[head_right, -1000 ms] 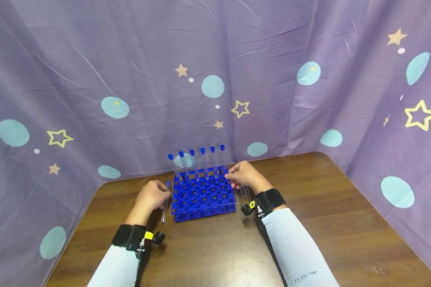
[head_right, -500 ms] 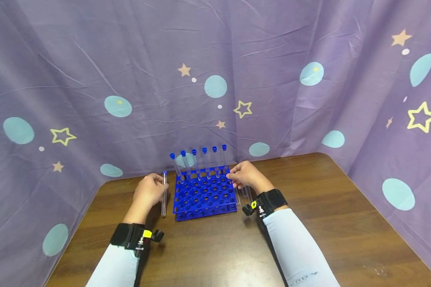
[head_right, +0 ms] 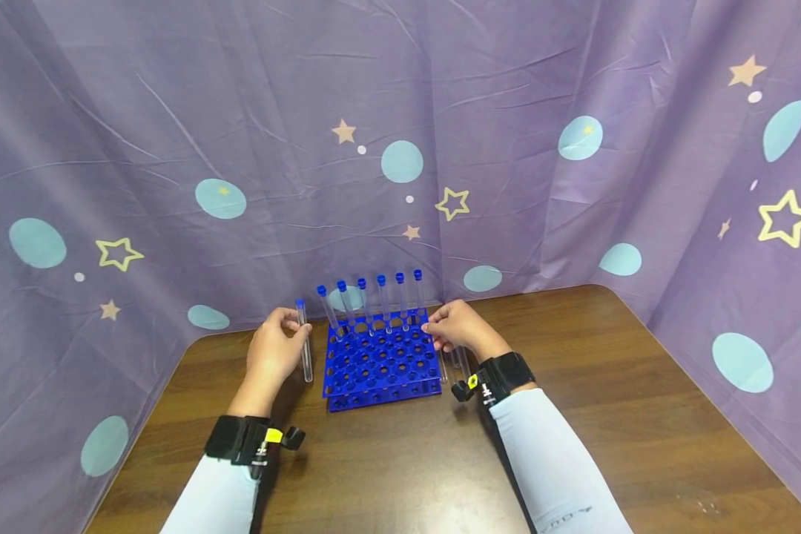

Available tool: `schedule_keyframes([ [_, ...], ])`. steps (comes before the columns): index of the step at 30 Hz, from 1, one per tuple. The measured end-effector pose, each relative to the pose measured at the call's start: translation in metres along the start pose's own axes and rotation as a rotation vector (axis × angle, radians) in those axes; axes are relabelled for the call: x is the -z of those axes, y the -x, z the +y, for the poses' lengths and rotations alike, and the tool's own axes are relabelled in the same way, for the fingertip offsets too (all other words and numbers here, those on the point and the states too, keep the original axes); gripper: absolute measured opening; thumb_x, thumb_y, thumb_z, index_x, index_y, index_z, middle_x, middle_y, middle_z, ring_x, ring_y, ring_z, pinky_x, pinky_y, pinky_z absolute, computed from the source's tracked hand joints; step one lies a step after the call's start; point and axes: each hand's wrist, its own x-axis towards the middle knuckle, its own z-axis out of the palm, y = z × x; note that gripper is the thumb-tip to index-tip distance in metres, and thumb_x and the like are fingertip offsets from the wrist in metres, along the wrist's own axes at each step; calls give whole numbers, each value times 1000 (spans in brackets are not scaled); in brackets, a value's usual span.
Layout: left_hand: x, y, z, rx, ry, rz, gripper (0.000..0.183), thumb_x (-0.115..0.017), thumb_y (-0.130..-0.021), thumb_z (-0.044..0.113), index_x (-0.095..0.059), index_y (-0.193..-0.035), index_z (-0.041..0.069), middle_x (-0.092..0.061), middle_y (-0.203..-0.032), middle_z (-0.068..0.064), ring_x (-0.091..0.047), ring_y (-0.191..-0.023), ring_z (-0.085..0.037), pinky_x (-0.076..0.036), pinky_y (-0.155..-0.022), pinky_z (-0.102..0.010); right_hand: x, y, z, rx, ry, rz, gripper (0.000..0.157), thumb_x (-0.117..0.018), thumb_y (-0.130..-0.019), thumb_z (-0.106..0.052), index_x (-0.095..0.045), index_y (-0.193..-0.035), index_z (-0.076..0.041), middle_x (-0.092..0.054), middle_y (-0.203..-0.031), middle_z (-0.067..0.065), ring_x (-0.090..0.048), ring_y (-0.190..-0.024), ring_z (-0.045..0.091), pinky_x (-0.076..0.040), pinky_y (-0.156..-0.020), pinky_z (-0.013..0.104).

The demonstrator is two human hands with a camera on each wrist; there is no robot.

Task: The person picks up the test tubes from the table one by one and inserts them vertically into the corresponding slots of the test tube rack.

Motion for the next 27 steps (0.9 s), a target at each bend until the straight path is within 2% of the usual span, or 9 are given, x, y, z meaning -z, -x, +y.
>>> schedule_keyframes([
  [7,2,3,9,-59,86,123,41,-76,-110,27,-66,-143,6,-77,-127,-15,-79,-102,-39,-58,-95,-59,0,-1,2,10,-6,-7,26,-78,-108,-15,-78,-119,8,-75,-76,2,-70,-60,10,-60,-57,26],
  [9,3,3,13,-86,116,170,40,-78,-109,26,-66,-142,5,-77,-126,-15,-80,-99,-38,-57,-94,-58,0,-1,3,13,-3,-8,25,-78,-108,-16,-78,-119,7,-74,-75,2,-70,-60,10,-60,-57,26],
  [18,1,9,29,-216,231,302,37,-78,-110,21,-65,-139,3,-75,-124,-16,-81,-97,-38,-59,-92,-57,0,-1,2,2,0,-14,27,-78,-108,-17,-78,-120,8,-75,-76,3,-70,-61,10,-61,-58,27],
  [22,-3,12,36,-286,257,335,36,-78,-109,17,-65,-137,0,-75,-122,-17,-81,-97,-39,-60,-89,-59,0,-2,3,-6,-2,-14,28,-78,-108,-17,-77,-122,8,-75,-76,3,-70,-61,11,-61,-58,27],
  [27,-13,12,35,-327,256,334,33,-80,-107,15,-66,-134,1,-75,-121,-17,-79,-99,-40,-59,-89,-59,1,-3,3,-6,1,-6,27,-78,-108,-17,-78,-121,7,-75,-76,3,-70,-61,11,-61,-58,27],
])
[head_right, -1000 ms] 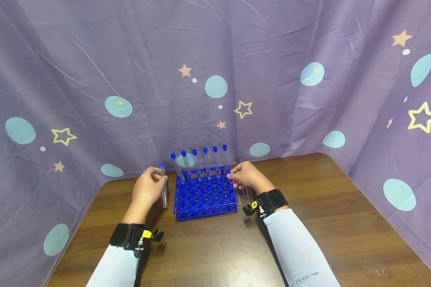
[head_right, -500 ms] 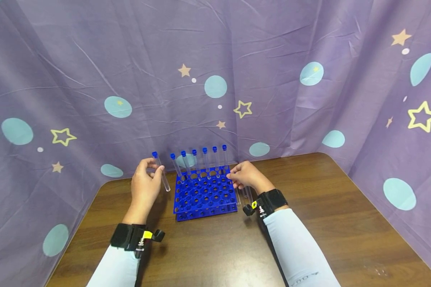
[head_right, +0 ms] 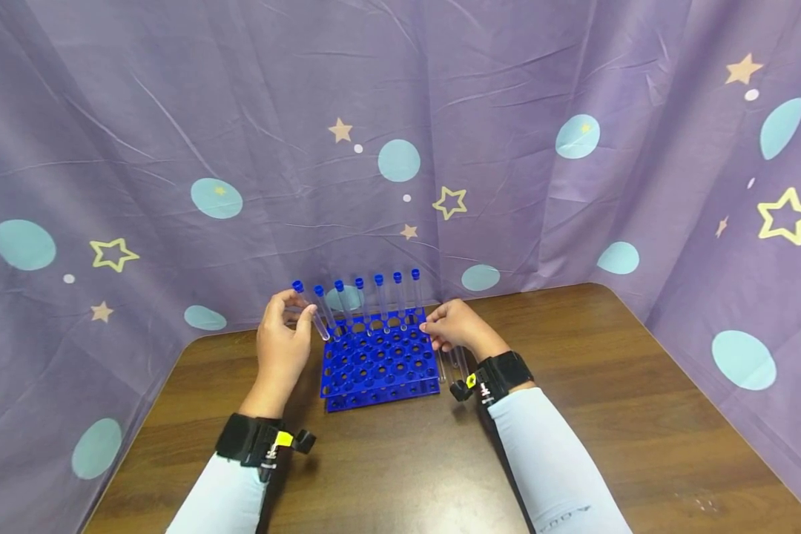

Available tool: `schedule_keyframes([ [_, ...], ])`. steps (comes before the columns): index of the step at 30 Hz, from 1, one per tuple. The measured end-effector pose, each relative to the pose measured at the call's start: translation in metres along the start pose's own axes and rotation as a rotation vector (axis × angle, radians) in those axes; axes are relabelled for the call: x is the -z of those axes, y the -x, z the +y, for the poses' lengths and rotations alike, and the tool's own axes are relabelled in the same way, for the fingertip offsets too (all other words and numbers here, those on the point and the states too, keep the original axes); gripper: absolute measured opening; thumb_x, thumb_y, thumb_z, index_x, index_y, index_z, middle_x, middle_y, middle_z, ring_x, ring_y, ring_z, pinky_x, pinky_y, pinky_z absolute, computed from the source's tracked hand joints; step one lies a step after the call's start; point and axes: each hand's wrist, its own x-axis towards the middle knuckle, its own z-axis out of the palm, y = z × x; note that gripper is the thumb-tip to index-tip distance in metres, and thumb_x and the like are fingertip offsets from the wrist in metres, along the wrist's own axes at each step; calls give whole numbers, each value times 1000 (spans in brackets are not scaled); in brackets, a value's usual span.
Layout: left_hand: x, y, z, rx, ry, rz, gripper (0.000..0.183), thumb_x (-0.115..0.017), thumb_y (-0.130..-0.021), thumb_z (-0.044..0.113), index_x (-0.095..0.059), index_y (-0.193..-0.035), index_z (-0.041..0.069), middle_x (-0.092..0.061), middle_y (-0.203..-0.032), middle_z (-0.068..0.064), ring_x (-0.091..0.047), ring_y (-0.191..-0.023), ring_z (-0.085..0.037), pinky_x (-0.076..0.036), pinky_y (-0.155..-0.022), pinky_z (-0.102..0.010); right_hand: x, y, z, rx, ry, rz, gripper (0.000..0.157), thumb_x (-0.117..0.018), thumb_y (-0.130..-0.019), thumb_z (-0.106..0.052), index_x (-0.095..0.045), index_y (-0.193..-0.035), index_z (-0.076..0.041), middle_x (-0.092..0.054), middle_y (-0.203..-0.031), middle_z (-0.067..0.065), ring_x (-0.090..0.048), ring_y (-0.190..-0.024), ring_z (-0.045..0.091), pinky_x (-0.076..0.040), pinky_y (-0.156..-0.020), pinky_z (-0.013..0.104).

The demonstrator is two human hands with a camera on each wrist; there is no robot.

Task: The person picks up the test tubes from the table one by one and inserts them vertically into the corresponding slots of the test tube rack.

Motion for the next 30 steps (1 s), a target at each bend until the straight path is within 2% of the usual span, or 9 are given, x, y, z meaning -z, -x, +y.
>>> schedule_keyframes([
  [8,-12,7,-12,-30,0,-33,32,-80,-106,13,-67,-132,0,-75,-119,-18,-79,-99,-39,-61,-90,-58,0,1,-1,2,0,-5,28,-78,-109,-18,-77,-122,7,-75,-76,3,-70,-61,10,-61,-58,28],
  [22,-23,13,-25,45,-54,-168,32,-77,-110,20,-68,-137,5,-75,-123,-14,-78,-104,-35,-62,-88,-53,1,1,0,7,17,-4,26,-78,-109,-20,-79,-120,4,-75,-76,2,-71,-62,10,-62,-59,28],
  [30,-25,16,-30,63,-38,-193,33,-76,-111,20,-67,-138,3,-74,-125,-15,-78,-104,-36,-63,-91,-52,2,1,0,3,10,-6,26,-79,-108,-20,-79,-119,4,-75,-76,2,-71,-62,10,-61,-59,27],
])
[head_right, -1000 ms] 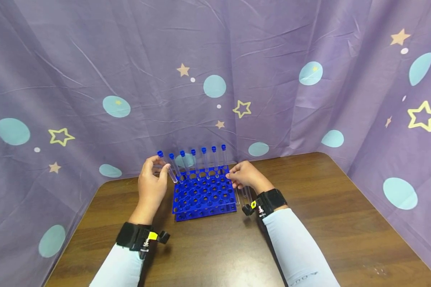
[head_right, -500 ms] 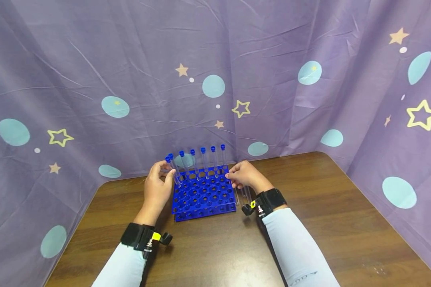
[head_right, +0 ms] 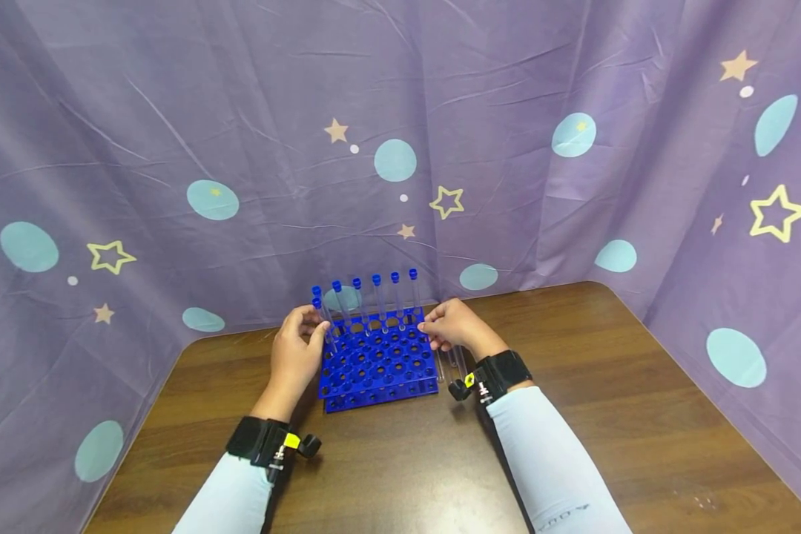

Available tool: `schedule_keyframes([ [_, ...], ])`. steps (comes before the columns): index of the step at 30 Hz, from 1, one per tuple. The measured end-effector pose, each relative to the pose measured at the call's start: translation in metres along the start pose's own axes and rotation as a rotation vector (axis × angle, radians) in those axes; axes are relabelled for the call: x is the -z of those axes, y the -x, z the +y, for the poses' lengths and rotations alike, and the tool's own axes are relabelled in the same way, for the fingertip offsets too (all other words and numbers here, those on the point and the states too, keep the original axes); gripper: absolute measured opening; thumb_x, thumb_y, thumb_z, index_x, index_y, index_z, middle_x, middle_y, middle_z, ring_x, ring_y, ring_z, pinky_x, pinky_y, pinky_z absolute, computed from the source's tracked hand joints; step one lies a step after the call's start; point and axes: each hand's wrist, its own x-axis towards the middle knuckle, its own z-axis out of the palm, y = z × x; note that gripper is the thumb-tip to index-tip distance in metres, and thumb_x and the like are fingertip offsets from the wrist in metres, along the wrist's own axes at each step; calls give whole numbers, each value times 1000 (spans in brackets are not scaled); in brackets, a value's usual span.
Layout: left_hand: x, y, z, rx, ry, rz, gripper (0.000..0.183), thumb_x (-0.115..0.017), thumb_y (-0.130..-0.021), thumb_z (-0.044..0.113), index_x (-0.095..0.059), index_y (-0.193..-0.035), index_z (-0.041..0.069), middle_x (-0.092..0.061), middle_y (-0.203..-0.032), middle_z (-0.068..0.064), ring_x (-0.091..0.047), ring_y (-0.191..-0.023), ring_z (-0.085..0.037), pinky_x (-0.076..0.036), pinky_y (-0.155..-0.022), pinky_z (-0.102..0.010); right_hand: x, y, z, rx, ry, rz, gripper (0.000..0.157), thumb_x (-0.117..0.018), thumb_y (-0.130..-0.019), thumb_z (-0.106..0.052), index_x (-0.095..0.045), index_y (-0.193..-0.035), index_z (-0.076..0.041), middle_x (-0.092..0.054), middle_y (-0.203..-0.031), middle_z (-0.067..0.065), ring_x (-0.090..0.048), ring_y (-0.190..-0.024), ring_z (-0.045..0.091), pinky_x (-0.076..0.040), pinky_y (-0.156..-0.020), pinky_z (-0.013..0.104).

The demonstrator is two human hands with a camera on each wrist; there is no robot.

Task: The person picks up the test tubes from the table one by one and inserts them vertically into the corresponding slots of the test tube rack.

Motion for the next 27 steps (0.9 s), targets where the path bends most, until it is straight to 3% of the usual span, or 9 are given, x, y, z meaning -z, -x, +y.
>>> schedule_keyframes([
  [9,2,1,-3,15,15,-40,31,-76,-111,21,-67,-136,5,-73,-124,-14,-78,-106,-36,-64,-92,-52,0,-1,0,3,12,-1,25,-78,-109,-20,-80,-118,3,-75,-76,2,-71,-62,10,-61,-59,27],
  [18,2,-1,-8,17,16,-53,19,-79,-108,20,-74,-117,4,-75,-118,-13,-78,-104,-34,-62,-92,-49,0,0,1,6,9,3,25,-78,-109,-20,-79,-118,4,-74,-75,2,-70,-61,9,-61,-59,27],
  [27,2,-1,-9,30,9,-78,18,-80,-108,21,-75,-113,4,-75,-117,-13,-76,-104,-33,-62,-92,-48,0,-2,1,5,-1,-7,28,-78,-109,-20,-79,-120,5,-75,-76,1,-70,-62,10,-60,-59,27],
])
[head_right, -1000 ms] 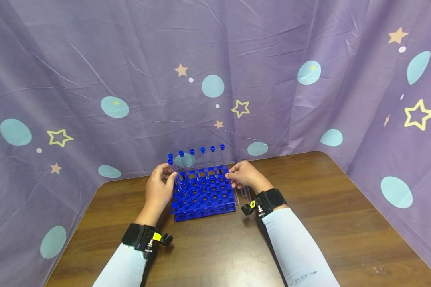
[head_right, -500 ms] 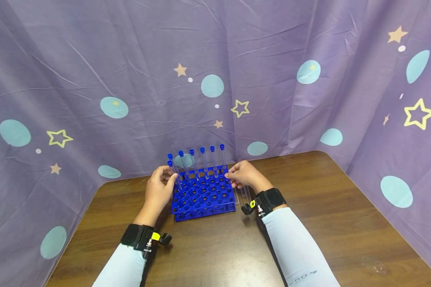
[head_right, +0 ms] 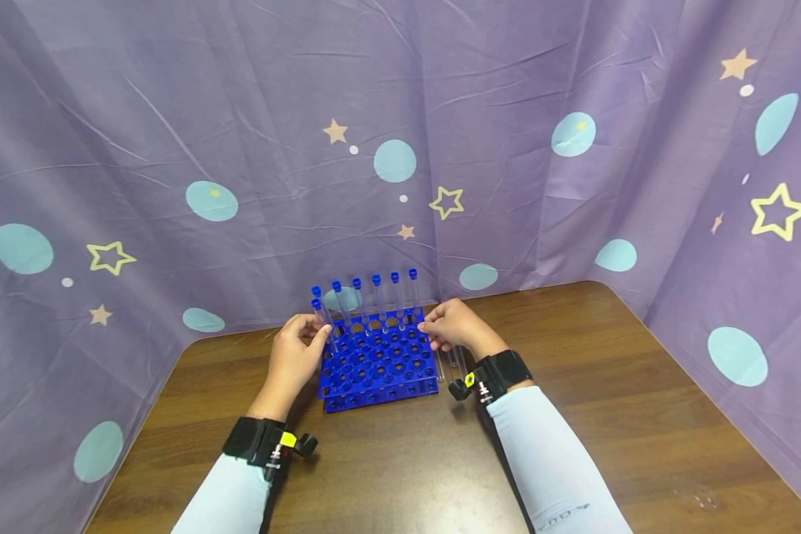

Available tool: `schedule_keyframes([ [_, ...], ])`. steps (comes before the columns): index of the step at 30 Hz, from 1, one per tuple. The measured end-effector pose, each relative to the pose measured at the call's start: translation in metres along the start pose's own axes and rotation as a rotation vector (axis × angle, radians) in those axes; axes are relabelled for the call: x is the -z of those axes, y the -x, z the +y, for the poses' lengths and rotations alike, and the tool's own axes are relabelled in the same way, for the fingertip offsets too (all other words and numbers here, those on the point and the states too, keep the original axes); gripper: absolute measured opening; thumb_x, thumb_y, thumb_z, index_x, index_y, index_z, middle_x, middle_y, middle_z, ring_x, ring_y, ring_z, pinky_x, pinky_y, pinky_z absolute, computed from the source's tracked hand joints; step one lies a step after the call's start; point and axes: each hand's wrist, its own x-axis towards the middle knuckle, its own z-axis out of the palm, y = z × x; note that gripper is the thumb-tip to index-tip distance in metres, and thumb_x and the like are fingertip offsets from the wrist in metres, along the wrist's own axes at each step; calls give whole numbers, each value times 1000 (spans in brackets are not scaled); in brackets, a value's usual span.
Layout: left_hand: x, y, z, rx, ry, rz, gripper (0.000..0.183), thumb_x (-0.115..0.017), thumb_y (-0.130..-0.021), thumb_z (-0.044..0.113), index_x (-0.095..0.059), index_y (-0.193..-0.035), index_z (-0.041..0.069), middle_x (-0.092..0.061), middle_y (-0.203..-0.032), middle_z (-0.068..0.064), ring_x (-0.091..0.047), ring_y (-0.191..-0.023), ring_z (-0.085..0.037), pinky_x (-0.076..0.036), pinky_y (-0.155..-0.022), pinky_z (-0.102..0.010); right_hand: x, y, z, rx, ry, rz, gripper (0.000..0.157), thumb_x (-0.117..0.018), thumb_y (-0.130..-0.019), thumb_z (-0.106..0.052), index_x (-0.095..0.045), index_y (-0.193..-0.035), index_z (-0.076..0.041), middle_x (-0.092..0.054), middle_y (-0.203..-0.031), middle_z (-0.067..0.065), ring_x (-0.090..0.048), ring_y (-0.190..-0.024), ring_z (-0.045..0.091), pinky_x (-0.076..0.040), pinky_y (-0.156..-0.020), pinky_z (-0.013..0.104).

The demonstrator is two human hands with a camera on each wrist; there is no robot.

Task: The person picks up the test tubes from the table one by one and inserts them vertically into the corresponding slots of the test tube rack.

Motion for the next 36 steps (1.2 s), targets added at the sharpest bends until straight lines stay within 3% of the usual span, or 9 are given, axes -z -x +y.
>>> schedule_keyframes([
  [25,3,1,-4,14,-46,-32,25,-83,-106,29,-77,-116,7,-76,-114,-10,-77,-103,-31,-62,-90,-49,1,0,1,-7,-7,-2,29,-80,-108,-22,-80,-120,4,-76,-79,3,-73,-64,11,-61,-60,27],
  [31,3,5,-8,43,-45,-43,35,-89,-101,29,-77,-126,8,-74,-116,-9,-78,-101,-28,-62,-87,-48,1,1,0,-11,-5,-1,28,-79,-108,-23,-80,-120,4,-76,-79,4,-73,-65,11,-61,-60,28],
  [36,7,11,-13,49,-53,-76,38,-82,-101,26,-74,-135,11,-73,-121,-8,-78,-100,-27,-61,-85,-46,1,0,1,-5,0,0,28,-79,-108,-23,-80,-118,3,-76,-79,3,-73,-66,11,-62,-61,28],
])
